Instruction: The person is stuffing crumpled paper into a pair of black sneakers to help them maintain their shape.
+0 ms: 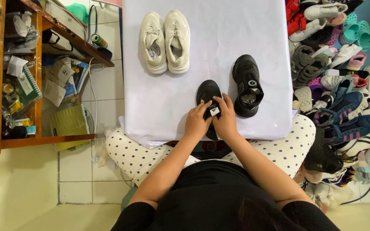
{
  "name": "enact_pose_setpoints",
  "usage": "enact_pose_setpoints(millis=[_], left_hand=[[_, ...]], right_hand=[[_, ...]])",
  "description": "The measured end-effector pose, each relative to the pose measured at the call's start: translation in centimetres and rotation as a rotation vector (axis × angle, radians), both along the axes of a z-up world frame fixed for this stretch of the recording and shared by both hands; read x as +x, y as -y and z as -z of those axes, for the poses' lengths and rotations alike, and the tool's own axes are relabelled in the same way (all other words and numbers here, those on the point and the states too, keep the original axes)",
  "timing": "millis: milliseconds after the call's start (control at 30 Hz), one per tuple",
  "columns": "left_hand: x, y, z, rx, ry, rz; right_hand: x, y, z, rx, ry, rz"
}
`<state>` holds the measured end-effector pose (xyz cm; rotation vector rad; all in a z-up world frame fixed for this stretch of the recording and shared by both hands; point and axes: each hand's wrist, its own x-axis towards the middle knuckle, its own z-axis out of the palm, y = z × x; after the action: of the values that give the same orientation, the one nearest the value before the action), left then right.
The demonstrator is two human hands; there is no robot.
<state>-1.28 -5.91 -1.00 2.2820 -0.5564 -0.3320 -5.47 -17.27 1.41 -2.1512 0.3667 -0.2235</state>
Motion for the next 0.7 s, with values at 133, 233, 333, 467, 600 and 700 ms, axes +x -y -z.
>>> enact_pose_setpoints(millis=[133, 233, 333, 467, 600, 700], left_hand=[[0.2, -0.4, -0.5, -0.013, -0.070, 0.007], [0.2, -0.6, -1.5, -0.033, -0.140, 0.010], [0.3, -0.8, -1.6, -0.049, -0.206, 0.032], [0.3, -0.6, -2.5, -0.012, -0.240, 0.067], [0.3, -0.2, -1.4, 0.096, -0.149, 0.116], [0.0, -0.1, -0.3, 0.110, -0.047, 0.094]], right_hand=[[0.1, 0.1, 0.1, 0.081, 0.004, 0.017], [0.2, 0.1, -0.4, 0.113, -0.029, 0.014], [0.1, 0.1, 0.3, 0.104, -0.079, 0.009], [0.0, 0.6, 2.3, 0.087, -0.052, 0.030], [-0.2, 0.7, 2.4, 0.128, 0.006, 0.059], [-0.3, 0.6, 2.5, 0.155, 0.043, 0.068]])
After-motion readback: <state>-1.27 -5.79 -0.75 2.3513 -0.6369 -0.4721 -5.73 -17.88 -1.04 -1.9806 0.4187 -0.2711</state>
